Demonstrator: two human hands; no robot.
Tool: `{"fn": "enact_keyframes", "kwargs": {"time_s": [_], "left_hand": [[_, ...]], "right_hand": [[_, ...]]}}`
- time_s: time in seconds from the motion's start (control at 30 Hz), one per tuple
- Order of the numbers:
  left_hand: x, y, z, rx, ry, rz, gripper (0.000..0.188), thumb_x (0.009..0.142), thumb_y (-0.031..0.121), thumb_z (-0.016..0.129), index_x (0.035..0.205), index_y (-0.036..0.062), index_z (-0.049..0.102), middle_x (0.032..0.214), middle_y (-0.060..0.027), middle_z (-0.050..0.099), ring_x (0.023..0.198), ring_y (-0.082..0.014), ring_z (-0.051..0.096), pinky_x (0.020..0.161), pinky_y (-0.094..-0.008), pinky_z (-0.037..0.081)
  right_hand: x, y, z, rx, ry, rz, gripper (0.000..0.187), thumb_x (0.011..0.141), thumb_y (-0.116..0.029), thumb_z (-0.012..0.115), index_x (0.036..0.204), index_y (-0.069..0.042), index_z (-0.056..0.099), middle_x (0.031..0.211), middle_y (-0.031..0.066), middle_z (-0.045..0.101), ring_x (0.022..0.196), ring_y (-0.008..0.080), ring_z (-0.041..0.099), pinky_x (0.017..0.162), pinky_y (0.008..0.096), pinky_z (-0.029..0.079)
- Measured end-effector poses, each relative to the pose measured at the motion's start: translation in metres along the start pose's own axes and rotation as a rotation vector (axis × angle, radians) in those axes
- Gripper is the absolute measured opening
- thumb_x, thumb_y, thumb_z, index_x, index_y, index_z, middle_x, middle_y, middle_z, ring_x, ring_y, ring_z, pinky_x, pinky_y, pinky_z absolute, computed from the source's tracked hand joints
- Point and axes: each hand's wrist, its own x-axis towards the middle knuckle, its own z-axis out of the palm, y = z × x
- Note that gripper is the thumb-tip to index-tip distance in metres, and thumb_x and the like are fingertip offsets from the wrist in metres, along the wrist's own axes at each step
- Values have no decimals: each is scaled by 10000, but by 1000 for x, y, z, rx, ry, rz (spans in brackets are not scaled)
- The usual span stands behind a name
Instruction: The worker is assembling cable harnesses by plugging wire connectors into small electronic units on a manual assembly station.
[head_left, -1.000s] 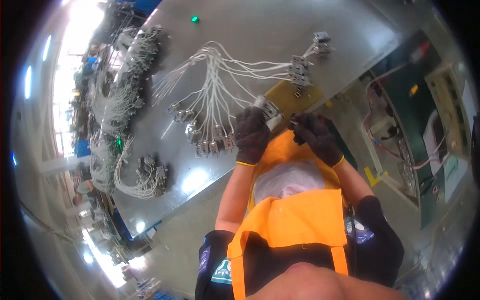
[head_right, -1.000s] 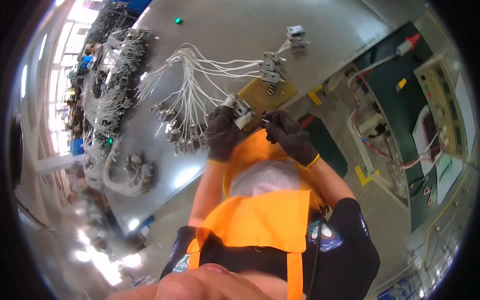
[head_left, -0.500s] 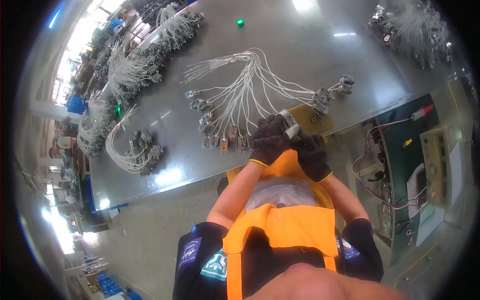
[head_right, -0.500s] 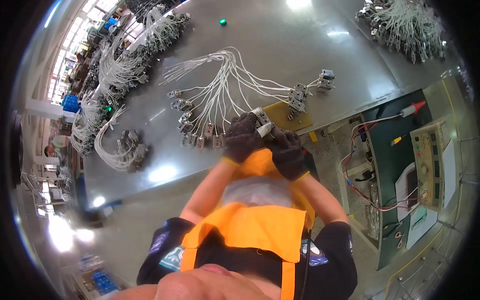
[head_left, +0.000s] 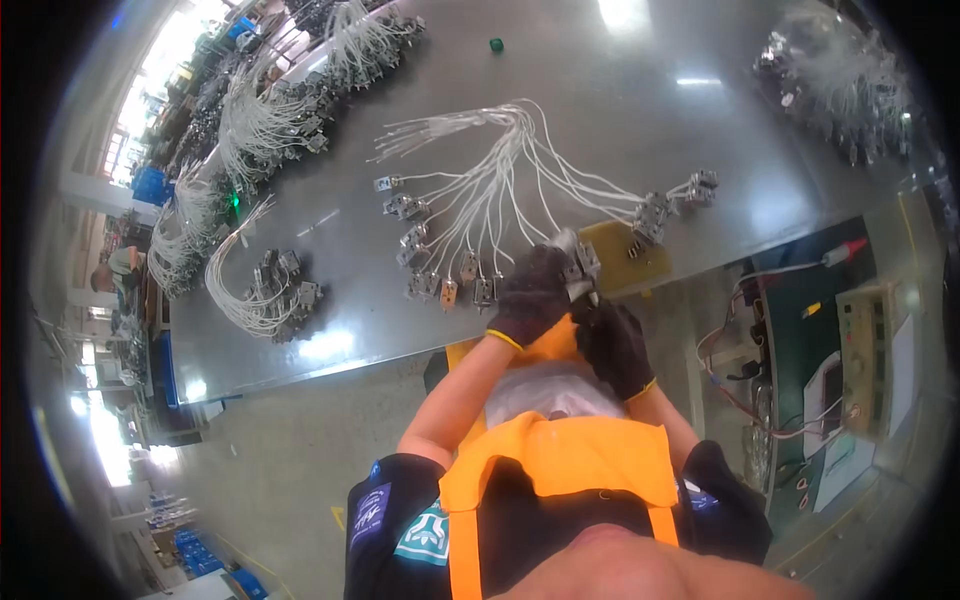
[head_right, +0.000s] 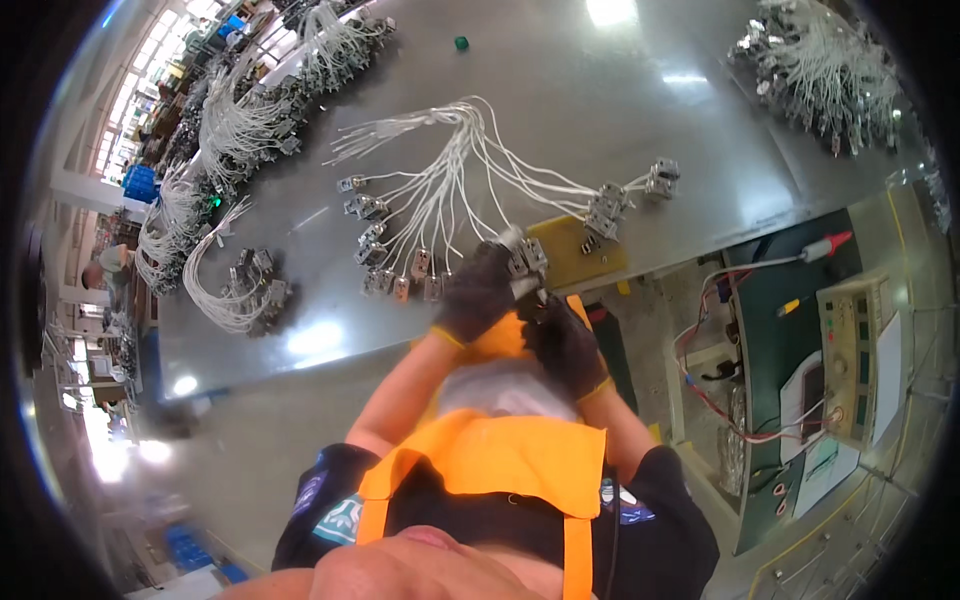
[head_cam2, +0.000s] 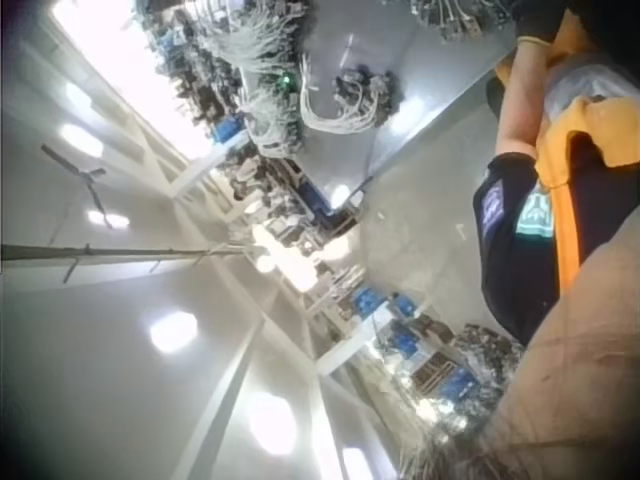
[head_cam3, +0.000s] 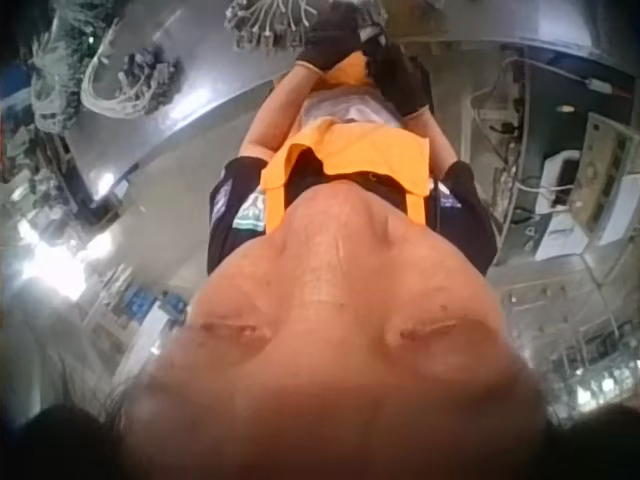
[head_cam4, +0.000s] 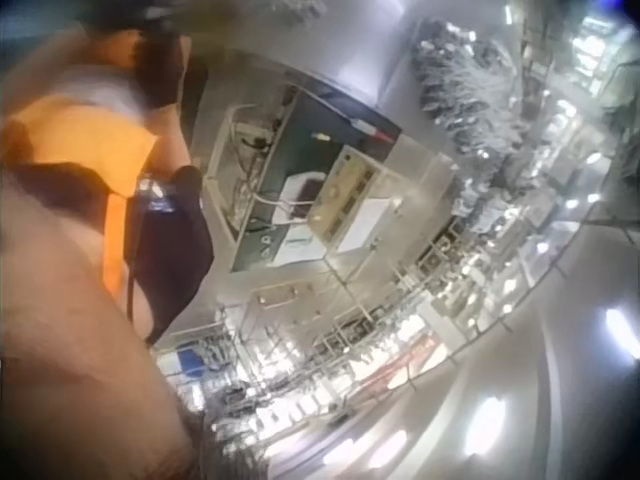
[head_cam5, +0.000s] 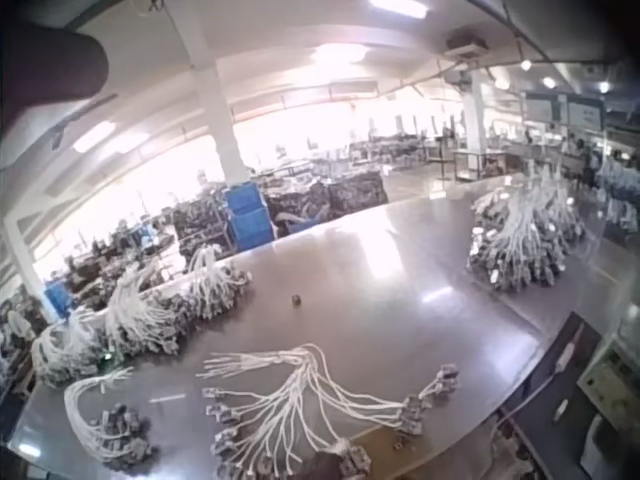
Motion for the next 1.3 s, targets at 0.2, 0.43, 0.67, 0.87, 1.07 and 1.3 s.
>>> {"fn": "enact_keyframes", "kwargs": {"time_s": [0.2,0.43,0.67,0.87,1.07,1.3], "left_hand": [[14,-21,3,-878,-111,-135,457,777,251,778,1106,-8,595,993,-214,635,953,-355,611,832,-448,483],[18,-12,21,-135,141,120,565,777,233,787,1227,-10,548,1002,-208,626,933,-369,609,809,-443,490],[14,-33,23,-101,102,238,598,802,265,778,1284,14,527,983,-194,610,909,-388,601,805,-459,489],[18,-47,33,-135,140,222,570,803,323,773,1232,9,570,1000,-197,612,921,-379,607,813,-436,501],[9,-22,17,-153,105,265,555,817,351,747,1217,7,574,1012,-185,631,941,-353,615,827,-430,503],[19,-11,-2,-591,-161,9,532,863,215,728,1293,-13,514,979,-95,634,904,-201,612,837,-356,501]], "right_hand": [[54,-38,-19,-1441,-96,-1180,243,1016,-204,512,1138,-29,629,979,40,687,859,133,654,764,277,528],[34,-58,13,-921,50,-861,222,1009,-203,528,1144,-46,610,961,50,684,785,92,629,691,253,520],[-6,-31,9,-906,45,-578,227,987,-164,575,1171,-41,625,870,49,670,622,79,589,576,245,501],[9,-13,26,-1156,33,-841,190,953,-114,612,1122,-43,662,947,103,680,676,143,653,587,269,518],[18,-40,18,-2081,-195,-1570,196,905,-63,634,1097,-43,672,977,166,677,893,330,669,762,375,541],[14,-26,18,-1322,-70,-825,171,920,-103,601,1068,-28,646,871,122,671,720,258,660,629,350,539]]}}
